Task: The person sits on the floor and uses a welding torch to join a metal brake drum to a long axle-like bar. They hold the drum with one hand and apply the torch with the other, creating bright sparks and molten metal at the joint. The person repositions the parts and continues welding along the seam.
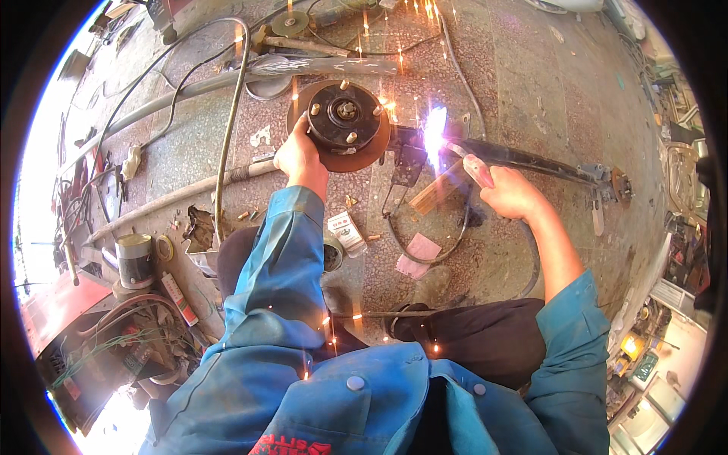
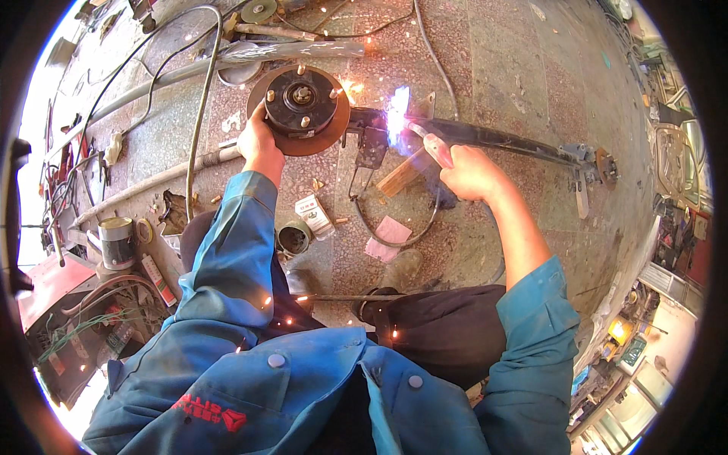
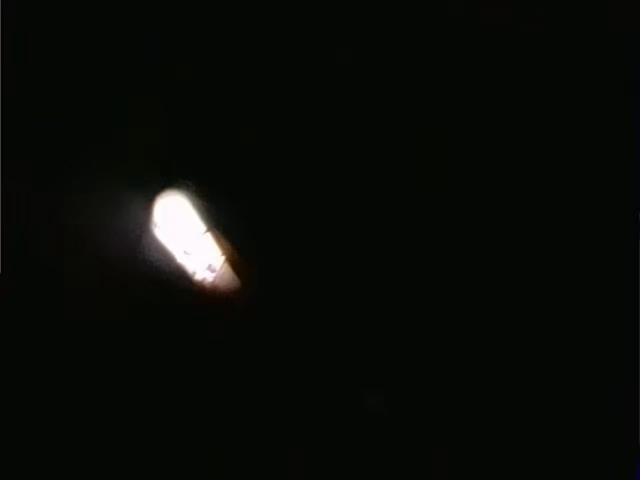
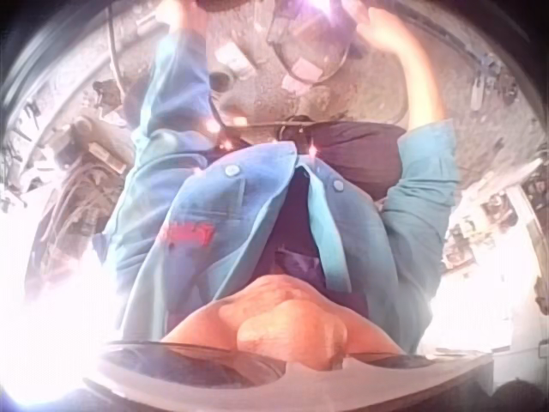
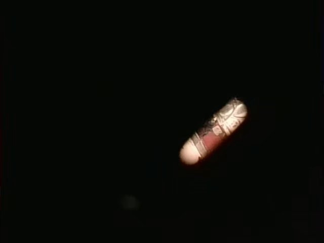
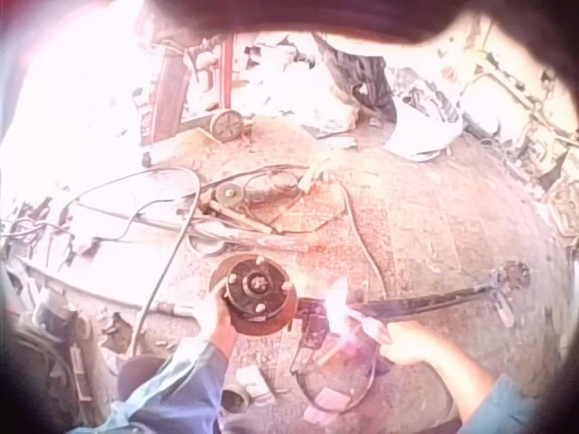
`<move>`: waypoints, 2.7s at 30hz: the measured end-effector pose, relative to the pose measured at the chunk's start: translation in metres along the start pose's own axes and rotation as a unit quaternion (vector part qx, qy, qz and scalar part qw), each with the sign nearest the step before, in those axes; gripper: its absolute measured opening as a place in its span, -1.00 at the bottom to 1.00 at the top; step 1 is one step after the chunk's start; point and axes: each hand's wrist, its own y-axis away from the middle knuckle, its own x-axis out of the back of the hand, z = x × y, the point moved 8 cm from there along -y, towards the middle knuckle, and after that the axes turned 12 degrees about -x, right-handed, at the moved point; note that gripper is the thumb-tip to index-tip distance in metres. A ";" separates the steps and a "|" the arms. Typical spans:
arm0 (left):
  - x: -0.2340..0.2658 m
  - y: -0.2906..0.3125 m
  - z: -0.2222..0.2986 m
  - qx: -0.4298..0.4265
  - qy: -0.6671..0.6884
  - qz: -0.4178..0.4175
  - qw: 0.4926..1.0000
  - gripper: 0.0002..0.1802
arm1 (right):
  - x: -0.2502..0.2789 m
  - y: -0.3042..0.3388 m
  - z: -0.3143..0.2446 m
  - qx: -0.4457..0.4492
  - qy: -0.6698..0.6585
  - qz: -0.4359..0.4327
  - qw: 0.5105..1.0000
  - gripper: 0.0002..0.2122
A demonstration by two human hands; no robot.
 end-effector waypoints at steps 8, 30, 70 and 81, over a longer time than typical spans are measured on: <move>0.009 -0.006 0.005 -0.026 -0.080 0.059 0.995 -0.52 | -0.002 -0.003 -0.001 0.003 0.009 0.008 1.000 -0.62; 0.015 -0.035 0.011 -0.087 -0.241 -0.092 0.962 -0.40 | -0.001 -0.004 -0.012 0.011 0.010 0.012 1.000 -0.65; 0.006 0.000 0.005 -0.026 -0.048 0.021 0.998 -0.54 | 0.007 0.010 -0.012 -0.006 -0.018 -0.014 1.000 -0.68; 0.005 0.002 0.007 -0.026 -0.034 0.020 0.999 -0.55 | 0.007 0.014 -0.011 -0.035 -0.033 -0.035 0.998 -0.71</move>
